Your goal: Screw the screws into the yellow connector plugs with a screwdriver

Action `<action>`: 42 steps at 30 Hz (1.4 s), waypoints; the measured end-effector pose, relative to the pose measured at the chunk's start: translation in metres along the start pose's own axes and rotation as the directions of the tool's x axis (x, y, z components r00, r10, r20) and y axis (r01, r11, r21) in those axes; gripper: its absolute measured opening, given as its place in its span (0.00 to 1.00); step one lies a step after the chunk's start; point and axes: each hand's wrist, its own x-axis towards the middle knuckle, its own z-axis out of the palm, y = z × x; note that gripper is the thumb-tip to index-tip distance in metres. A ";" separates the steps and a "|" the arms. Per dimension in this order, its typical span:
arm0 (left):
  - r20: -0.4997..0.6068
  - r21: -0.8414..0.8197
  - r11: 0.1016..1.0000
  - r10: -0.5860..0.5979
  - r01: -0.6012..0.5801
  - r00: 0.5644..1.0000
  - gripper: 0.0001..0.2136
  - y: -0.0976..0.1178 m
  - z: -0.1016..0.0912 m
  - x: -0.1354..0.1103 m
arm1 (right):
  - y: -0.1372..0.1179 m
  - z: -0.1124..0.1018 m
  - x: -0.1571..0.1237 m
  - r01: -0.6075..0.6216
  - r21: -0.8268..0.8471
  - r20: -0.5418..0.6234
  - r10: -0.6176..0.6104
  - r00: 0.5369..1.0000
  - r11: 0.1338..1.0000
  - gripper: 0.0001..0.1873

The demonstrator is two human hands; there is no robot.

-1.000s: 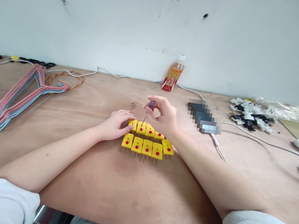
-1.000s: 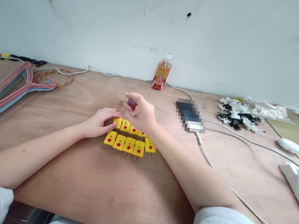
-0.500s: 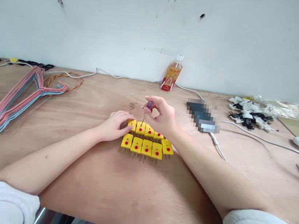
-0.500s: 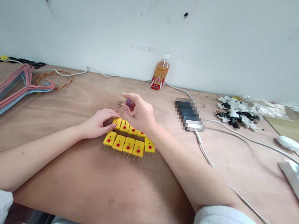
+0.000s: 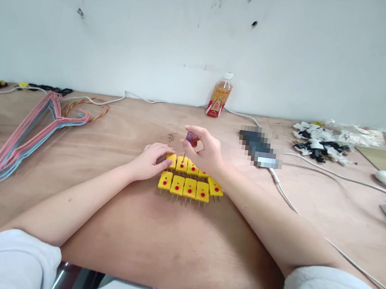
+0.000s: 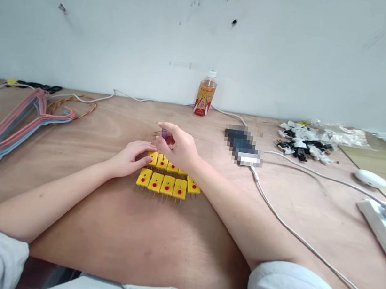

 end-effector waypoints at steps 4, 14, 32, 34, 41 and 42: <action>-0.002 0.043 0.998 0.044 -0.044 0.999 0.19 0.005 0.001 0.001 | 0.003 0.004 -0.004 -0.071 -0.021 -0.032 0.071 0.997 0.997 0.13; -0.047 -0.137 0.990 0.012 -0.018 0.999 0.17 0.010 0.017 0.020 | -0.006 0.012 -0.016 -0.118 0.189 -0.068 0.133 0.989 0.975 0.17; -0.038 -0.225 0.964 0.138 -0.143 0.990 0.15 -0.004 0.017 0.018 | -0.012 0.013 -0.020 -0.076 0.171 -0.099 0.093 0.991 0.982 0.13; -0.028 -0.229 0.965 0.129 -0.132 0.991 0.15 -0.003 0.016 0.018 | -0.012 0.009 -0.019 -0.029 0.105 -0.132 0.043 0.990 0.994 0.10; 0.019 -0.221 0.970 0.109 -0.102 0.994 0.15 0.002 0.014 0.017 | -0.010 0.009 -0.023 -0.025 0.056 -0.094 0.030 0.995 0.998 0.13; 0.014 -0.209 0.973 0.103 -0.097 0.995 0.16 0.002 0.014 0.017 | -0.011 0.010 -0.024 -0.038 0.099 -0.074 0.046 0.996 0.994 0.15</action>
